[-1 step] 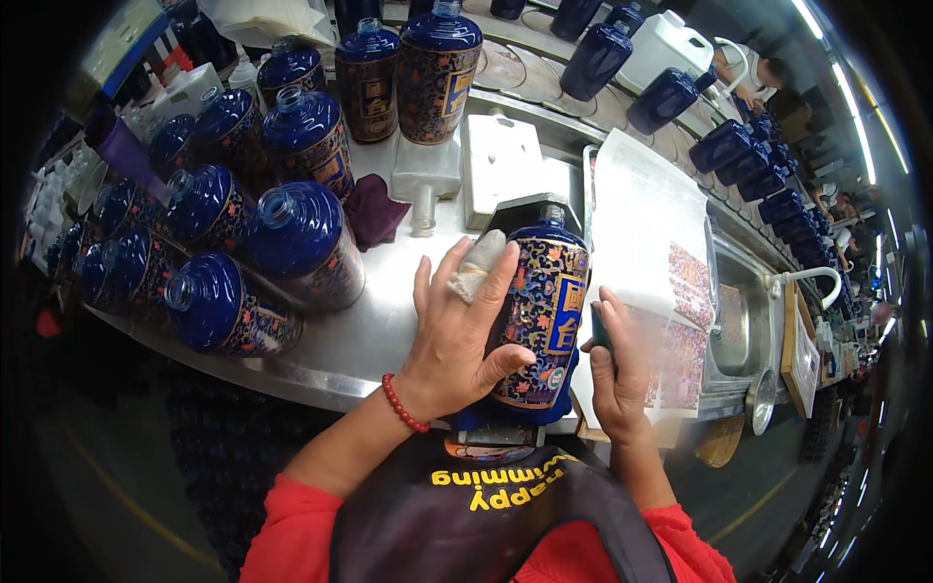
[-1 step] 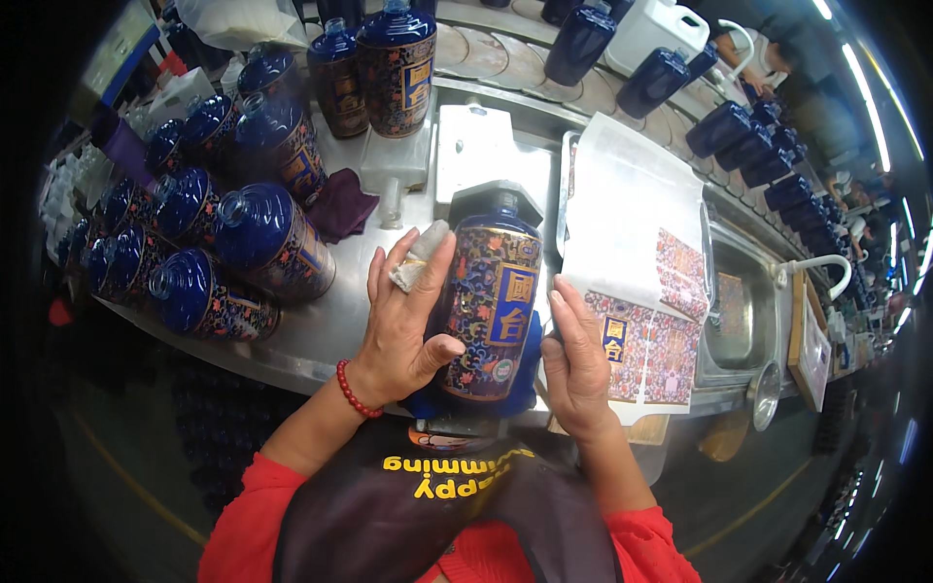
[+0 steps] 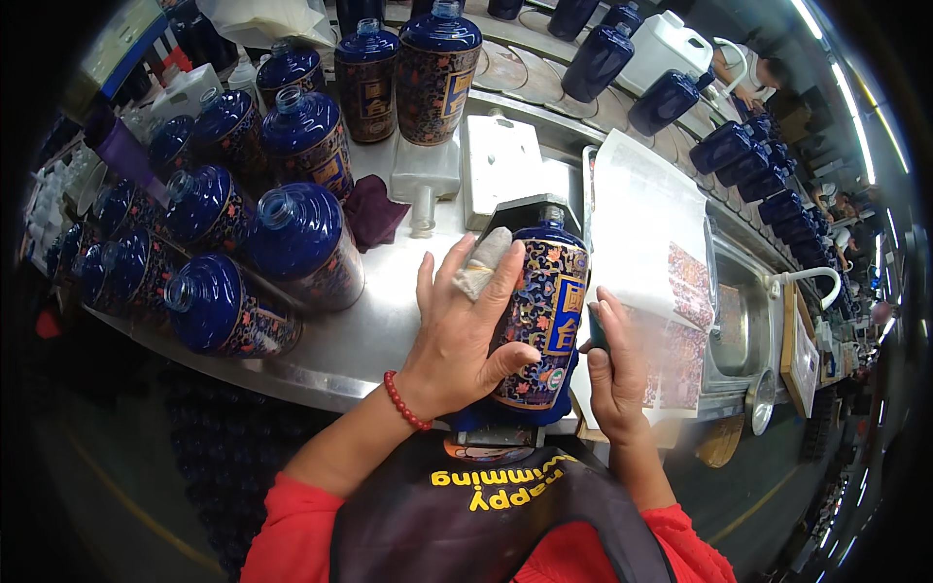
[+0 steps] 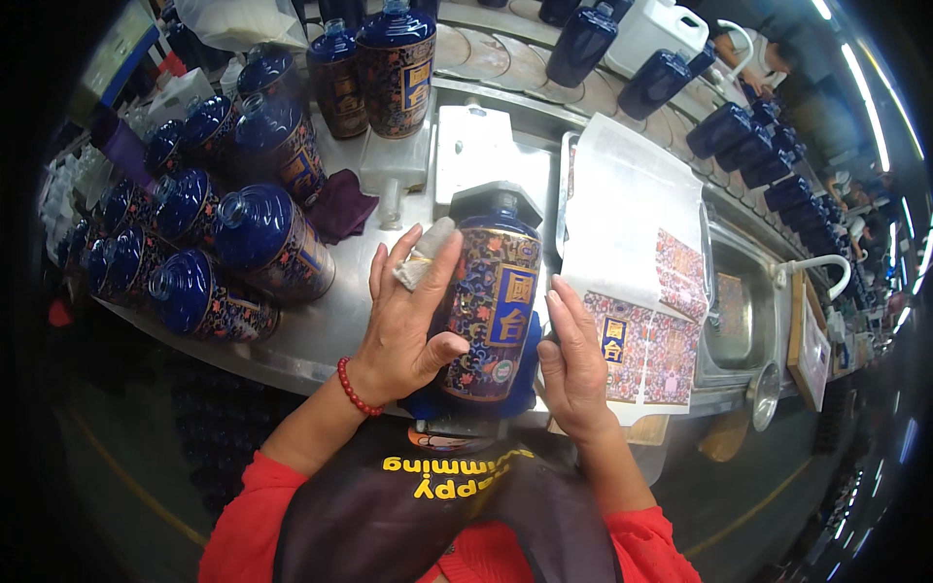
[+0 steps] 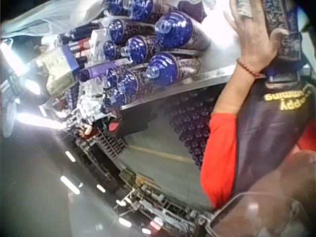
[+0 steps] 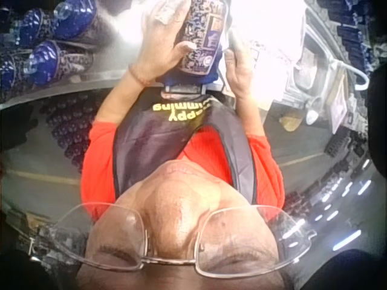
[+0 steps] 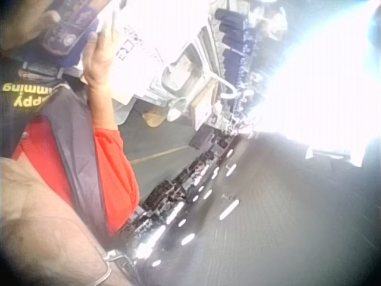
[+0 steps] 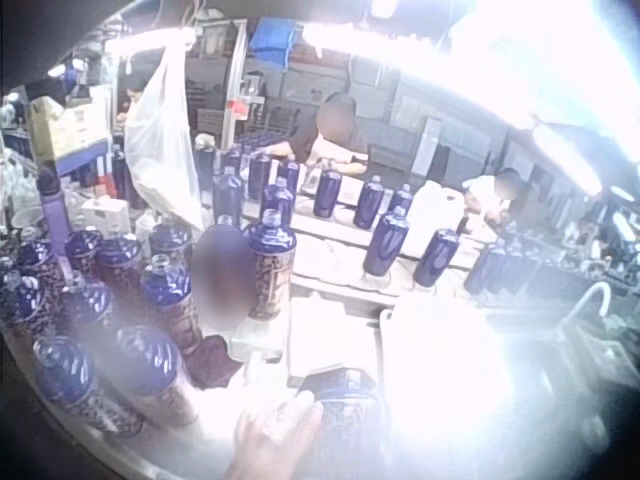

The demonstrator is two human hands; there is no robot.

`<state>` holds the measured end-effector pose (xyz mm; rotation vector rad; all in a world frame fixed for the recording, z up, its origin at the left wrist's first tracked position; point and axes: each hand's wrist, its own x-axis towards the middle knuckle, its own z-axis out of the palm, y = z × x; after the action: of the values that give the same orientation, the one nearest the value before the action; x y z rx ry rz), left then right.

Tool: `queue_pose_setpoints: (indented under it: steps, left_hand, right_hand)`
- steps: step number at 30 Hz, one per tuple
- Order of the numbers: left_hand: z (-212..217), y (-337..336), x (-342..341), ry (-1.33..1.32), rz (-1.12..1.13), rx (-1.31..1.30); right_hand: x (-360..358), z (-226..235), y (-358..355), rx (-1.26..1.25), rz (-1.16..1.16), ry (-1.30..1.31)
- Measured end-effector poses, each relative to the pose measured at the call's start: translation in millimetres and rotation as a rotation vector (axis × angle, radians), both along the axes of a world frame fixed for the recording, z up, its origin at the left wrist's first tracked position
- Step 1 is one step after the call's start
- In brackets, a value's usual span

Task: The person applies decorative stickers to a blue bottle, using a green squeegee to smooth the surface and remove air bubbles. They rotate the bottle to access different sides and repeat the process with multiple stickers.

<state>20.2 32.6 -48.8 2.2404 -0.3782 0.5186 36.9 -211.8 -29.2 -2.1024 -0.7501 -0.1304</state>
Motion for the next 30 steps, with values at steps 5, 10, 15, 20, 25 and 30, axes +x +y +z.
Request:
queue_pose_setpoints:
  steps: [5,10,15,20,25,30]
  left_hand:
    - [-1,-1,12,0.062,-0.015,-0.063]
    - [-3,-2,11,0.033,0.022,-0.029]
    - [-3,-1,13,0.074,0.03,-0.078]
    - [-6,-2,6,0.026,0.02,-0.029]
    - [-13,0,-4,0.065,0.037,-0.101]
    - [-15,-3,-30,0.021,0.01,0.05]
  right_hand:
    - [0,2,5,-0.088,0.021,-0.049]
    - [0,3,8,-0.119,0.047,-0.023]
    - [0,2,9,-0.121,0.051,-0.032]
    - [0,2,9,-0.133,0.052,-0.042]
    - [-1,1,8,-0.122,0.059,-0.028]
    - [-1,1,8,-0.141,0.052,-0.026]
